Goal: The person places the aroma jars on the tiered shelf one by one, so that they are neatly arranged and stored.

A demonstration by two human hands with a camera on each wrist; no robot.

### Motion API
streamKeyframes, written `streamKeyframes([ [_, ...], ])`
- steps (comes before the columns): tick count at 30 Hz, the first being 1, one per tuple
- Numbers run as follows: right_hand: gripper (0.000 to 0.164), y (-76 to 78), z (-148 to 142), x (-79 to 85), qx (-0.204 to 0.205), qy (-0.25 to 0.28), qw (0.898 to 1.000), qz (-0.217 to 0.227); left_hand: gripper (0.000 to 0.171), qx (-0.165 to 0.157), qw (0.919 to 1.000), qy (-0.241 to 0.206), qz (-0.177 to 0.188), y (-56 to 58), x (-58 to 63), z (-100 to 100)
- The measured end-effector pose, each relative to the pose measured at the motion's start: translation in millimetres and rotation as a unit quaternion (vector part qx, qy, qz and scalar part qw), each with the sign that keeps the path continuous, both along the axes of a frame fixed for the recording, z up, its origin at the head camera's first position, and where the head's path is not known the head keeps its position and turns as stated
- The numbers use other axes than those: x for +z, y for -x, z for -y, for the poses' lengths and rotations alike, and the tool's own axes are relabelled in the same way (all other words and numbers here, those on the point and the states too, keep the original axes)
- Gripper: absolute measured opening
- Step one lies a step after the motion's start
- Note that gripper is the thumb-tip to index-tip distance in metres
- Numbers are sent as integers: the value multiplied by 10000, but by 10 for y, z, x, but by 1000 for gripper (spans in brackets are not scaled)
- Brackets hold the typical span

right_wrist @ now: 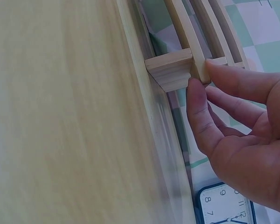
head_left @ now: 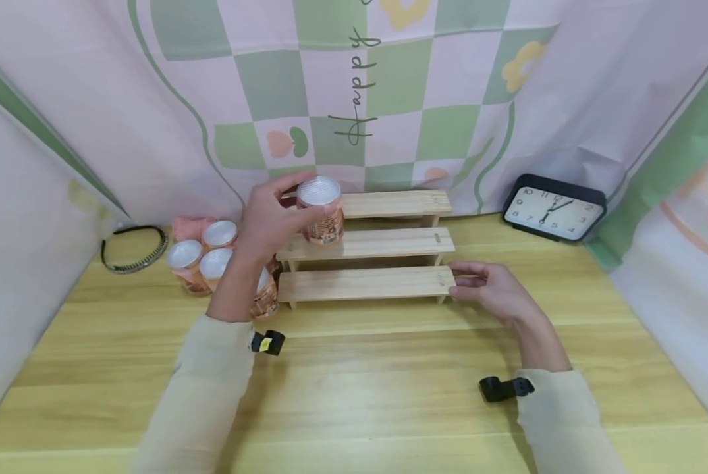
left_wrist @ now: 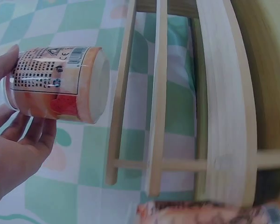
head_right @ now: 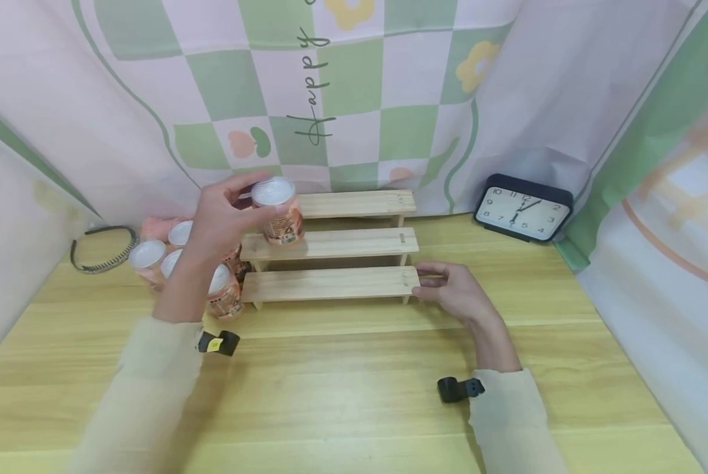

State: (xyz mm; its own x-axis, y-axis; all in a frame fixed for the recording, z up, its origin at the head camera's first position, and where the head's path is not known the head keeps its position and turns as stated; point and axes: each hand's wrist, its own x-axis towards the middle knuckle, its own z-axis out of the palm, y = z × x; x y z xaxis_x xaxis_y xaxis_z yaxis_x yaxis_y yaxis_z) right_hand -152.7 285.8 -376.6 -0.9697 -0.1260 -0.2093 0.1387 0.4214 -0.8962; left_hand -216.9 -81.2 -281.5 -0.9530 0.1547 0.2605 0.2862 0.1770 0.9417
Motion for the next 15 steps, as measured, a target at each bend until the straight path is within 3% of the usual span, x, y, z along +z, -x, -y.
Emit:
streamKeyframes([
  [15,61,-6,-4,0,-8,11,10000,59,62,-93,9986,-500,-128,149,-40,-418],
])
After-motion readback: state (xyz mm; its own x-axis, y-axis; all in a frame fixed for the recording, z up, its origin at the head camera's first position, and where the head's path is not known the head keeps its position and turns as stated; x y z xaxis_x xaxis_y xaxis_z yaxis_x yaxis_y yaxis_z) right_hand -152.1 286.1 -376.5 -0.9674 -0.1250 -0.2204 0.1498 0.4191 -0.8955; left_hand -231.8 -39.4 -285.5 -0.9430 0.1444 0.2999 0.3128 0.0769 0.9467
